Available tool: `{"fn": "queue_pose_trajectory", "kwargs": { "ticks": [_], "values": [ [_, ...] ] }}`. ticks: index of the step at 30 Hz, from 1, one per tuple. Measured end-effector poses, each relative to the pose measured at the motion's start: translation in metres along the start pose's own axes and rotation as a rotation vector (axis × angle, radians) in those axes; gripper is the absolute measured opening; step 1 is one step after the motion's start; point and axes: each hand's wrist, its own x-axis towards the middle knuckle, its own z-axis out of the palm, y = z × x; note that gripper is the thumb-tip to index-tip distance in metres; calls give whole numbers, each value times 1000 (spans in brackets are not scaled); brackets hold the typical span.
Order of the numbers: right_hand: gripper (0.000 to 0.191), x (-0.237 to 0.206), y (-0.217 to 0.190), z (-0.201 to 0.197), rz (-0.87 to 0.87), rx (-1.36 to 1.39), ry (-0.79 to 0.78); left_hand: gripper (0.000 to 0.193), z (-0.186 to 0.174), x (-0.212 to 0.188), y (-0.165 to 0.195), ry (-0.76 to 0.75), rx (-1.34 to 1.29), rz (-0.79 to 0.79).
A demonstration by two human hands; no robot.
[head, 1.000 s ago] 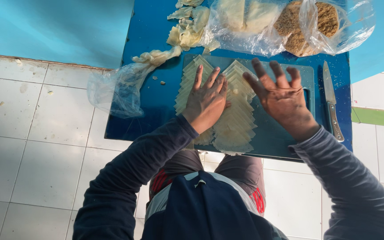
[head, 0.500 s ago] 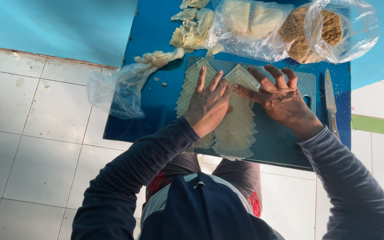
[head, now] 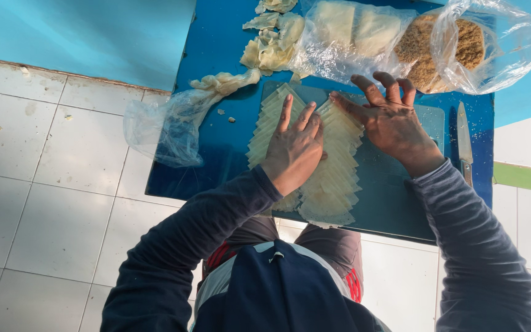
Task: The person folds triangular pastry pockets from thin pastry sheets on a cutting board, spoons a brown filling from a plastic bag into each wrapper, and folds and seals them into triangular shapes, arranging the finished pastries in rows on the board.
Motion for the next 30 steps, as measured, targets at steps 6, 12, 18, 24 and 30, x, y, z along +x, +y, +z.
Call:
{"fn": "queue_pose_trajectory", "kwargs": {
  "ticks": [6,12,18,24,30],
  "values": [
    [61,4,1,-6,27,53,0,47,-2,2,1,-25,21,5],
    [48,7,3,-21,-25,-177,20,53,-4,2,1,-56,-7,6],
    [49,9,-1,-22,-49,-246,55,50,-2,4,2,-44,21,5],
    [59,4,-3,-11,-50,-272,38,53,-3,1,2,-28,43,6],
    [43,-1,6,-11,18,-139,82,59,-1,3,2,-23,-1,-5]
  ]
}}
